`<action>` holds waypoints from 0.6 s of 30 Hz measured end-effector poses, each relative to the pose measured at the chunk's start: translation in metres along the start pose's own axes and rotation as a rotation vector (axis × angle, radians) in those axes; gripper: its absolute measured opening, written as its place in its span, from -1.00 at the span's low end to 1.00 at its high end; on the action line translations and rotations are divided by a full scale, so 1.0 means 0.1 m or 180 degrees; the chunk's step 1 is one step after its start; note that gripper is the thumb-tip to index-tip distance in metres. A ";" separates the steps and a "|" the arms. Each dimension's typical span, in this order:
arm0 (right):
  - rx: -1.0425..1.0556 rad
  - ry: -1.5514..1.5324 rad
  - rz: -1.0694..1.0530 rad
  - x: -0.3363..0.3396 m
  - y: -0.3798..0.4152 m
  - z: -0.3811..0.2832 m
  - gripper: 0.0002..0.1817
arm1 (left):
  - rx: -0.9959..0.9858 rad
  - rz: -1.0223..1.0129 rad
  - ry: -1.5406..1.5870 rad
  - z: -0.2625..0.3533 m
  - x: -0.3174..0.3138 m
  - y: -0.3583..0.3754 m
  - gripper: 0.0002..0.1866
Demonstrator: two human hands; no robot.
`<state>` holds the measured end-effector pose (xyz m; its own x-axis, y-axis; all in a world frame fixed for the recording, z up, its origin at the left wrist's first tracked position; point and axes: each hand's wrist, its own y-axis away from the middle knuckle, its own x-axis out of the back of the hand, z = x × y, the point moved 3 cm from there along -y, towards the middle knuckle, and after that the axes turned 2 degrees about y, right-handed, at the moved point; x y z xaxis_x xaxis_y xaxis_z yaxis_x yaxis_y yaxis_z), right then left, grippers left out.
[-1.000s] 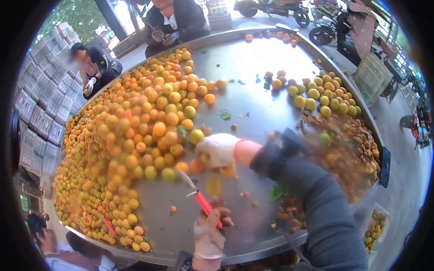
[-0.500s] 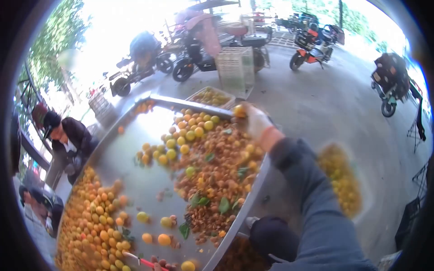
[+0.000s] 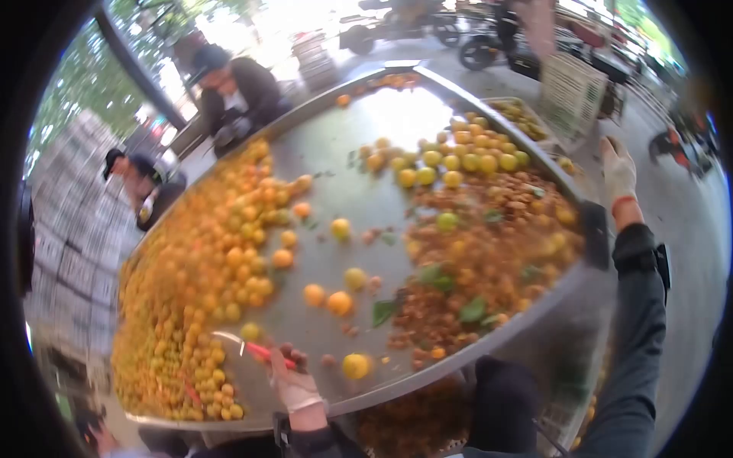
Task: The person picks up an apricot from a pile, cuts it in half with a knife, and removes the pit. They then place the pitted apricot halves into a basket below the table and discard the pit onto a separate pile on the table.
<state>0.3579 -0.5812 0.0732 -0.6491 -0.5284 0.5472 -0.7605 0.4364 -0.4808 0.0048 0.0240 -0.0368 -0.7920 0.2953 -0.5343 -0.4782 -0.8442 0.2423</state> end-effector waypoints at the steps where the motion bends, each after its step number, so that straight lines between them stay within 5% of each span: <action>1: -0.0624 -0.0908 -0.0473 -0.21 0.07 -0.11 -0.60 | -0.0086 0.0130 0.0042 0.06 0.03 -0.05 -0.58; 7: -0.0276 -0.1694 -0.1887 -1.67 1.23 -1.93 -0.63 | 0.0276 0.0073 0.0523 0.17 0.10 -0.28 -0.59; 9: 0.0589 -0.1541 -0.2438 -2.00 1.67 -2.59 -0.69 | 0.0227 0.0130 0.0587 0.25 0.11 -0.31 -0.59; 10: 0.1667 -0.1099 -0.2185 -2.43 1.83 -2.63 -0.70 | 0.0205 0.0145 0.0591 0.28 0.13 -0.34 -0.59; 11: 0.0254 -0.1888 -0.2909 -2.57 2.10 -2.98 -0.71 | 0.0174 0.0149 0.0602 0.33 0.14 -0.39 -0.60; 12: 0.0425 -0.1603 -0.3054 -2.73 2.31 -3.25 -0.68 | 0.0140 0.0178 0.0645 0.37 0.16 -0.43 -0.60; 13: 0.1691 -0.1174 -0.2838 -3.00 2.52 -3.43 -0.65 | 0.0155 0.0243 0.0670 0.40 0.20 -0.47 -0.60; 15: 0.0868 -0.1911 -0.3596 -3.11 3.01 -4.04 -0.53 | 0.0146 0.0355 0.0724 0.49 0.25 -0.52 -0.60; 18: 0.2179 -0.1619 -0.3184 -3.52 3.56 -4.72 -0.51 | 0.0159 0.0530 0.0551 0.66 0.34 -0.52 -0.60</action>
<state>0.3086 0.1036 0.0325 0.3795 -0.6849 0.6220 -0.6470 -0.6770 -0.3508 -0.0221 0.1072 -0.0145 -0.7867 0.0692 -0.6134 -0.3680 -0.8504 0.3761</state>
